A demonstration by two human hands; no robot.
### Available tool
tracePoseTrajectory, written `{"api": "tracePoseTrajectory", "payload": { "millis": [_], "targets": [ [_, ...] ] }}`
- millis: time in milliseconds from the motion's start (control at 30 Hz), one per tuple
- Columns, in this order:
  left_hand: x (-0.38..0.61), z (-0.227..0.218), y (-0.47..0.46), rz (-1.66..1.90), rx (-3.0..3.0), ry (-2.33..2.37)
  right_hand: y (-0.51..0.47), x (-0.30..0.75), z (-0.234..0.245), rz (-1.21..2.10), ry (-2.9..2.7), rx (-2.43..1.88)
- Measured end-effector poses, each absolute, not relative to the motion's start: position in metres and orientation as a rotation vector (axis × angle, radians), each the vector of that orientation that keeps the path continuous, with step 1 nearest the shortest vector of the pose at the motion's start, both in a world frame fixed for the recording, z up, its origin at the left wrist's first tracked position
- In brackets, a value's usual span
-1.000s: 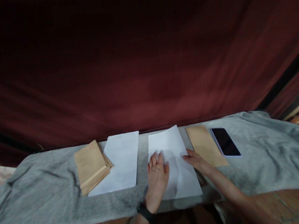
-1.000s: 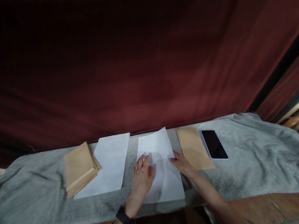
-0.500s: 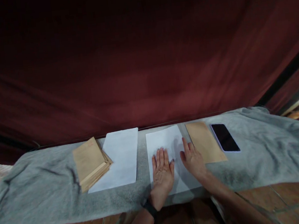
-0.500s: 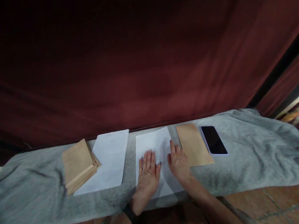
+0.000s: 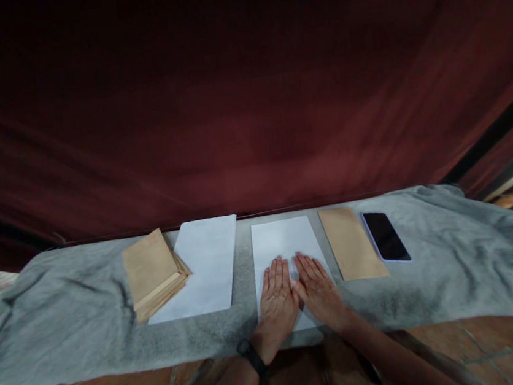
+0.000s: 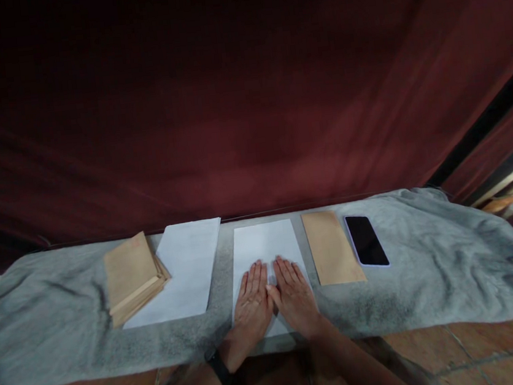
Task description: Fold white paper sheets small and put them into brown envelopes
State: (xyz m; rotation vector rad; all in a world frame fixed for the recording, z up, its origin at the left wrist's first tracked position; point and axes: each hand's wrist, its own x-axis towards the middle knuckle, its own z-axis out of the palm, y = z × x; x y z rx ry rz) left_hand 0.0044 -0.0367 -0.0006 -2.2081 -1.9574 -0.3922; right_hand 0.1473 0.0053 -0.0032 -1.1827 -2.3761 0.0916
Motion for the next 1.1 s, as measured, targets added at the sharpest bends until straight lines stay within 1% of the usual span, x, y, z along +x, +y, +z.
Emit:
{"api": "tracePoseTrajectory", "payload": {
  "millis": [133,267,767,933,1033,1100],
  "targets": [
    [-0.001,0.006,-0.039,-0.419,-2.137,-2.045,0.006,0.159,-0.005,-0.014,-2.341,-1.242],
    [-0.009,0.009,-0.044,-0.406,-2.059,-2.127,0.006,0.165,-0.006,-0.052,-2.313,-1.298],
    [-0.036,0.014,-0.058,-0.438,-1.963,-2.201,0.006,0.178,-0.004,-0.037,-2.27,-1.347],
    [-0.014,0.02,-0.06,-0.475,-2.053,-2.096,-0.005,0.165,0.008,0.088,-2.3,-1.248],
    [0.007,0.015,-0.065,-0.482,-2.208,-1.945,-0.019,0.154,0.009,0.196,-2.388,-1.122],
    [0.016,0.008,-0.068,-0.451,-2.246,-1.905,-0.025,0.151,0.005,0.196,-2.413,-1.101]
  ]
}}
